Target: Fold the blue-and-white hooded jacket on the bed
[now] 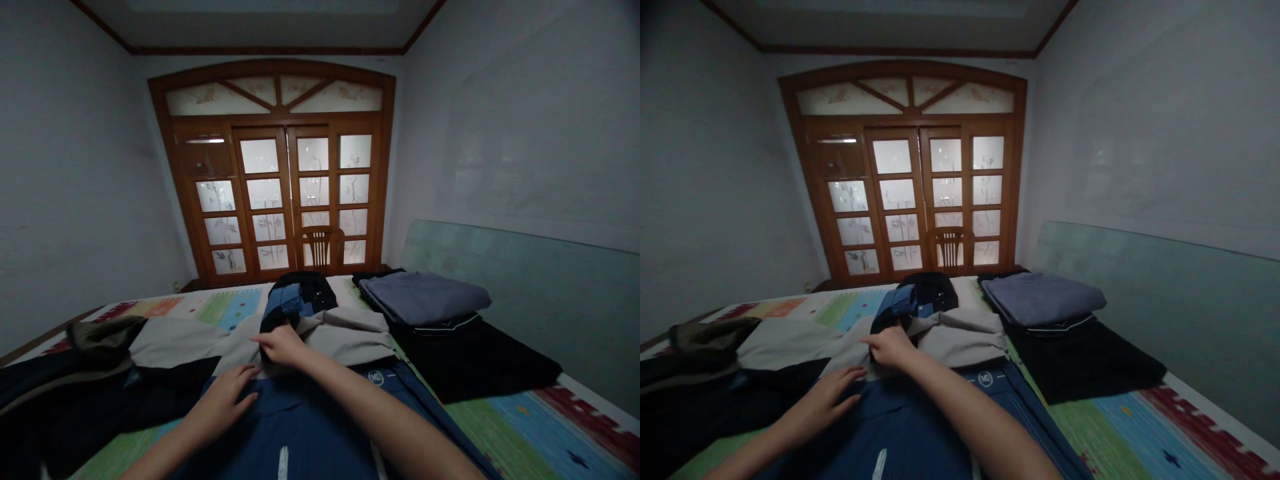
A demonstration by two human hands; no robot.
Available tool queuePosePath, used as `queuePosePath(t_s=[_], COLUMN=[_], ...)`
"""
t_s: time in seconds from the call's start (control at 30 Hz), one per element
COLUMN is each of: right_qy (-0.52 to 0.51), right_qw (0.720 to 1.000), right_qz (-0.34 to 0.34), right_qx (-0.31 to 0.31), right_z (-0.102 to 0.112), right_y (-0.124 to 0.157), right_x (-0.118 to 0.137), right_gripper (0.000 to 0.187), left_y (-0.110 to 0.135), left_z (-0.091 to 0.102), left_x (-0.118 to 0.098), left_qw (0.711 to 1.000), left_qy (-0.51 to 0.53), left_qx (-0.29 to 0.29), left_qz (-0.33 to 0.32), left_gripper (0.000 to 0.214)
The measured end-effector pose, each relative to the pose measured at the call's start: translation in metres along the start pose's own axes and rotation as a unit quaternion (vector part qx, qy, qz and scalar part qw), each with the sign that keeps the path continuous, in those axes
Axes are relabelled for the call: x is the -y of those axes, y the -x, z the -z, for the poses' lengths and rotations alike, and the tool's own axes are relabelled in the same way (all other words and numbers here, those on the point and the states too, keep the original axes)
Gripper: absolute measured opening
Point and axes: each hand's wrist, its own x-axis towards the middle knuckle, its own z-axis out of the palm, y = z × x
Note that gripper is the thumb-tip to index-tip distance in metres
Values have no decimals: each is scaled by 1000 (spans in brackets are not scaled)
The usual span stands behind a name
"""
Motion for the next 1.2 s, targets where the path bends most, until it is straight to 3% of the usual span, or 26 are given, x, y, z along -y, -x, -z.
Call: queuePosePath(t_s=[0.1,0.23,0.37,0.57,0.67,0.77,0.9,1.0,1.1,1.2], right_qy=[1,-18,19,178,259,309,312,256,198,159], right_qw=[999,994,994,983,961,942,925,930,936,934], right_qz=[32,103,109,-44,-93,-130,-212,-261,-290,-318], right_qx=[29,18,9,1,4,-12,-44,-24,11,42], right_z=[-35,-42,-19,15,25,33,43,49,52,52], right_y=[9,43,88,153,177,197,220,230,233,231], right_x=[0,-6,-31,-98,-122,-137,-149,-153,-155,-157], right_gripper=[33,45,51,53,46,43,46,46,49,53], left_y=[5,-1,-21,-65,-86,-99,-102,-90,-62,-18], left_z=[4,-1,-9,-24,-31,-31,-22,-13,-1,9], left_x=[40,57,37,-16,-36,-44,-41,-37,-32,-28], left_qw=[993,979,978,977,960,957,980,982,963,946], left_qy=[85,151,139,-87,-200,-229,-98,41,175,249], left_qx=[-38,-79,-113,-187,-188,-166,-153,-165,-191,-201], left_qz=[65,114,106,57,49,60,83,79,74,56], left_gripper=[38,59,70,73,65,49,43,46,57,64])
